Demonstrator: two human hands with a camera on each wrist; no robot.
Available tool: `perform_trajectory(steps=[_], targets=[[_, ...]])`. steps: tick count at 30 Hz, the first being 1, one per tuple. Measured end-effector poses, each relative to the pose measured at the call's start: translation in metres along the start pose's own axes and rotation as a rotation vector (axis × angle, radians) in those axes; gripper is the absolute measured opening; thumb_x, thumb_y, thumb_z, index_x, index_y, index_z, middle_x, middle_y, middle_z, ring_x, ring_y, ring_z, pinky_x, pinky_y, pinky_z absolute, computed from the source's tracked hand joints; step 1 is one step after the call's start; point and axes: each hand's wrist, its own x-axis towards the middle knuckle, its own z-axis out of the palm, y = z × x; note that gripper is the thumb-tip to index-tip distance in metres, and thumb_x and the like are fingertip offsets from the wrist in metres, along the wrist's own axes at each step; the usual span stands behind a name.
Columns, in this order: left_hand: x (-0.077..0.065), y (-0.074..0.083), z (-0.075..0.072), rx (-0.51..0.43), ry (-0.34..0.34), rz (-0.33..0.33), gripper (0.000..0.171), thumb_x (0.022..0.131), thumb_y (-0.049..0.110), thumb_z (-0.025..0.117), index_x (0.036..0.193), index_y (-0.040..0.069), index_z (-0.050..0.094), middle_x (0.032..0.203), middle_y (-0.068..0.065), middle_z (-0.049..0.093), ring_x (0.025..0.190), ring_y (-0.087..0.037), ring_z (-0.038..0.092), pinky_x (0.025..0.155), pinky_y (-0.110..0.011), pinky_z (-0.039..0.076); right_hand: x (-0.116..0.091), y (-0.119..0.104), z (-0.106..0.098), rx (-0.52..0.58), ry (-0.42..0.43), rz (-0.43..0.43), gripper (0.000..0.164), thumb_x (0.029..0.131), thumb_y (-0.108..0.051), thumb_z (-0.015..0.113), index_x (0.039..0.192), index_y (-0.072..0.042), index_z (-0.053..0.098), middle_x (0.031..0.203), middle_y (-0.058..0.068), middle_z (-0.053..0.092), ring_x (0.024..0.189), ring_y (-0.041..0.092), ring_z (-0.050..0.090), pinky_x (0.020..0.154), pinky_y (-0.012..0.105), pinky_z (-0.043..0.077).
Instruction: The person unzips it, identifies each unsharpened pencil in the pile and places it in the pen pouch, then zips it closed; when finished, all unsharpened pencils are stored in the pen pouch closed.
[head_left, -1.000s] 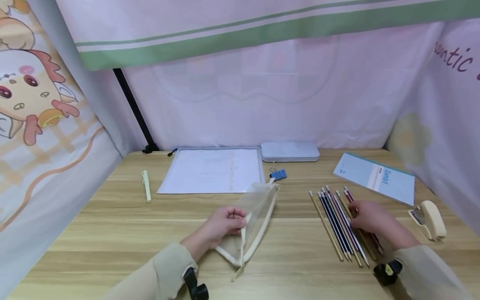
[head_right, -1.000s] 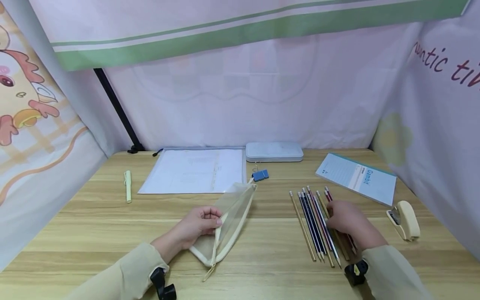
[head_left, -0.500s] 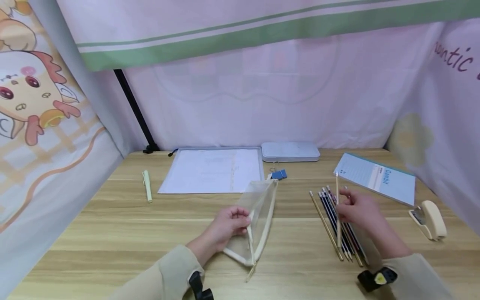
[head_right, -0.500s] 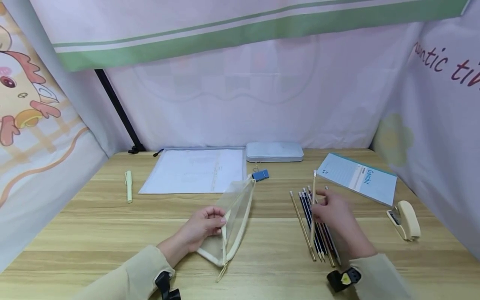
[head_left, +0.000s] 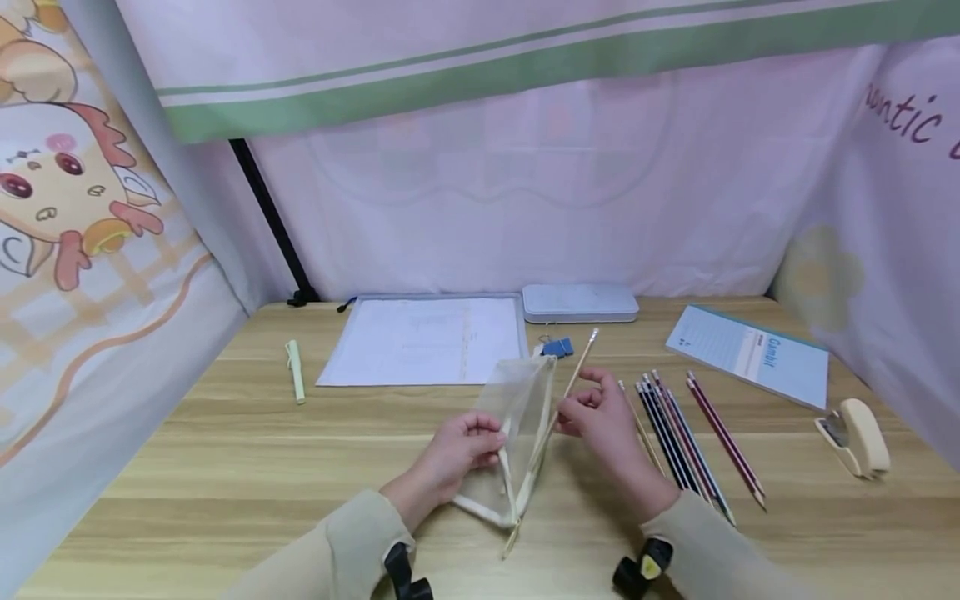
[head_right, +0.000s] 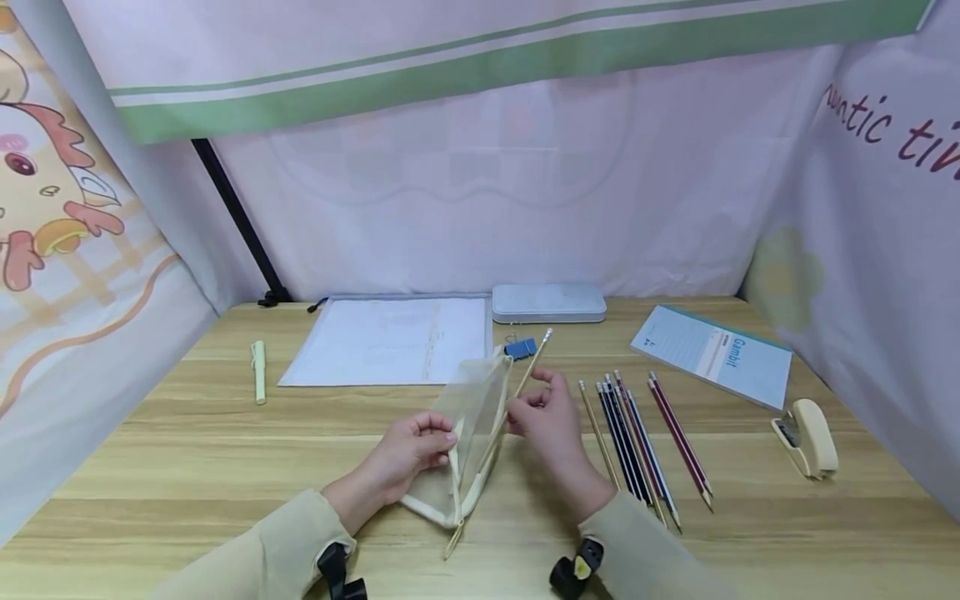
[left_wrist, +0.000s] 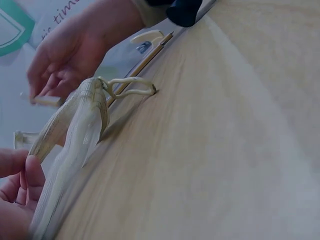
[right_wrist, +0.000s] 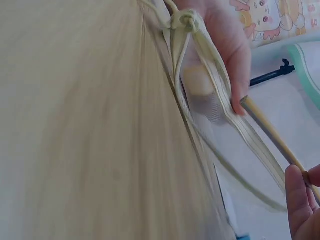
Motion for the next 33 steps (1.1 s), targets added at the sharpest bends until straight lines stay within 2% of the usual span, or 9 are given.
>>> perform_trajectory(steps=[3,7,11,16,22,27,33], targets=[[0.001,0.001,0.005,-0.008,0.006,0.009,0.016,0.083,-0.004,0.059,0.098,-0.009,0.055,0.075,0.000,0.058,0.064,-0.007,0.054,0.060,-0.019,0.048,0.002,0.004,0.011,-0.015,-0.011,0.002,0.059,0.077,0.009,0.058,0.130,0.001,0.034,0.081,0.008,0.054,0.061,0.013,0.057,0.062,0.026,0.056],[0.002,0.003,0.011,-0.040,0.054,0.020,0.014,0.084,-0.002,0.060,0.096,-0.006,0.055,0.075,0.001,0.057,0.065,-0.006,0.053,0.062,-0.018,0.048,0.001,0.011,0.023,-0.078,-0.042,-0.010,0.059,0.075,0.008,0.059,0.128,0.003,0.036,0.078,0.009,0.056,0.058,0.013,0.057,0.059,0.028,0.055],[0.006,0.006,0.017,-0.091,0.087,0.051,0.011,0.085,-0.001,0.059,0.094,-0.005,0.055,0.075,0.002,0.056,0.063,-0.006,0.052,0.061,-0.017,0.046,-0.003,0.016,0.031,-0.064,-0.080,0.019,0.055,0.073,0.009,0.060,0.124,0.005,0.040,0.075,0.009,0.056,0.055,0.013,0.057,0.056,0.031,0.055],[0.008,0.010,0.024,-0.118,0.092,0.071,0.013,0.084,-0.001,0.061,0.094,-0.007,0.056,0.074,0.002,0.056,0.061,-0.005,0.051,0.059,-0.016,0.046,-0.009,0.018,0.035,-0.037,-0.119,0.083,0.050,0.076,0.007,0.061,0.122,0.004,0.042,0.076,0.009,0.056,0.056,0.014,0.057,0.055,0.029,0.054],[0.007,0.014,0.029,-0.121,0.110,0.088,0.013,0.083,-0.002,0.060,0.095,-0.007,0.056,0.075,0.001,0.056,0.063,-0.005,0.051,0.059,-0.016,0.045,-0.011,0.018,0.032,-0.085,-0.146,0.109,0.053,0.080,0.001,0.061,0.129,0.005,0.040,0.080,0.012,0.058,0.061,0.016,0.060,0.060,0.031,0.056],[0.008,0.014,0.026,-0.110,0.114,0.079,0.014,0.083,-0.002,0.061,0.095,-0.008,0.057,0.074,0.001,0.056,0.062,-0.006,0.051,0.058,-0.016,0.045,-0.008,0.013,0.007,-0.166,-0.142,0.066,0.049,0.083,-0.003,0.060,0.129,0.004,0.042,0.087,0.015,0.060,0.067,0.018,0.062,0.067,0.033,0.056],[0.005,0.020,0.020,-0.013,0.132,0.081,0.015,0.084,0.000,0.061,0.096,-0.006,0.056,0.075,0.000,0.057,0.064,-0.007,0.052,0.059,-0.017,0.048,-0.002,0.003,-0.055,-0.379,-0.133,-0.074,0.036,0.086,-0.001,0.056,0.119,0.009,0.050,0.087,0.013,0.059,0.070,0.013,0.059,0.065,0.027,0.055]])
